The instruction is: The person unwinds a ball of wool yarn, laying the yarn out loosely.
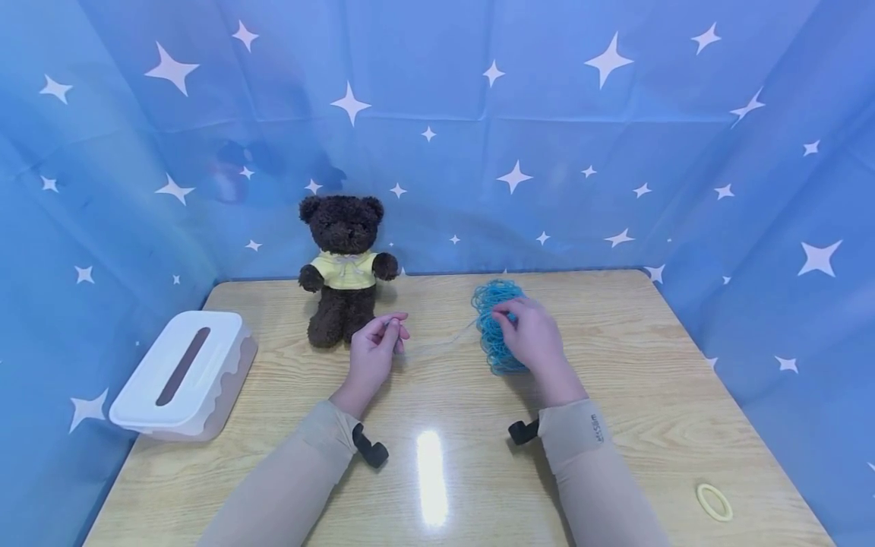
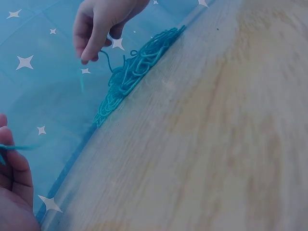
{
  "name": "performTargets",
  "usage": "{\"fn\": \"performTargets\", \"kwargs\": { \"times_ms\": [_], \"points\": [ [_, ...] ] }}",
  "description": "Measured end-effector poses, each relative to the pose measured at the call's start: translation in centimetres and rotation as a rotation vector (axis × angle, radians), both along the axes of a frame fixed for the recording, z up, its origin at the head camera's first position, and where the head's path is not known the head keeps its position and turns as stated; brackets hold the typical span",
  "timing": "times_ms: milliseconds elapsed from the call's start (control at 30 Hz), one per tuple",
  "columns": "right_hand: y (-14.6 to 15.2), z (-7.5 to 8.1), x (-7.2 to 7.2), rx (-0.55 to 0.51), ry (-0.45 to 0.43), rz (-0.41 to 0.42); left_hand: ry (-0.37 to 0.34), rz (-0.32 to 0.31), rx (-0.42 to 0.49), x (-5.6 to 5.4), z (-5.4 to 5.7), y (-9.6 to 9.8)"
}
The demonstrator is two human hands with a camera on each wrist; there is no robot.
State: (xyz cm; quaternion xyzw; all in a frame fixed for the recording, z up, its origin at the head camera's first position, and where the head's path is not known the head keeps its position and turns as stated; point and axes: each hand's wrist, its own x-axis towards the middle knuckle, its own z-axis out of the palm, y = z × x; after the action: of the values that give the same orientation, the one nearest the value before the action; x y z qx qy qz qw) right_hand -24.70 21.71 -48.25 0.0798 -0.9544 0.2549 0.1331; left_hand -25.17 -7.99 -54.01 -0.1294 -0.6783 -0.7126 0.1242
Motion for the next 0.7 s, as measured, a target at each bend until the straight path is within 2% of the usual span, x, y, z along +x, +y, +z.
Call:
{"fn": "performTargets", "kwargs": {
  "times_ms": [200,300,433,500,567,633,700],
  "points": [
    [2.5,0.0,-0.3,-0.061,-0.029,-0.185,0.007,-0.021,0.022,0.0,0.0,0.0],
    [3.3,-0.6,-0.6,-0.043,-0.093,-0.254,-0.015,-0.063,0.061,0.1,0.0,0.1],
    [3.7,-1.2,-0.8,0.009,-0.185,-0.298,-0.058,-0.129,0.075,0.1,-0.2,0.1],
    [3.5,-1.2,-0.7,0.032,-0.188,-0.302,-0.069,-0.156,0.064,0.1,-0.2,0.2],
    [2.9,-1.0,-0.6,0.029,-0.137,-0.281,-0.074,-0.173,0.054,0.1,-0.2,0.2],
    [1.9,-0.8,-0.5,0.007,-0.053,-0.214,-0.074,-0.185,0.048,0.1,-0.2,0.2],
    [0.4,-0.5,-0.3,-0.038,0.016,-0.091,-0.070,-0.192,0.049,0.1,-0.2,0.2]
  ]
}}
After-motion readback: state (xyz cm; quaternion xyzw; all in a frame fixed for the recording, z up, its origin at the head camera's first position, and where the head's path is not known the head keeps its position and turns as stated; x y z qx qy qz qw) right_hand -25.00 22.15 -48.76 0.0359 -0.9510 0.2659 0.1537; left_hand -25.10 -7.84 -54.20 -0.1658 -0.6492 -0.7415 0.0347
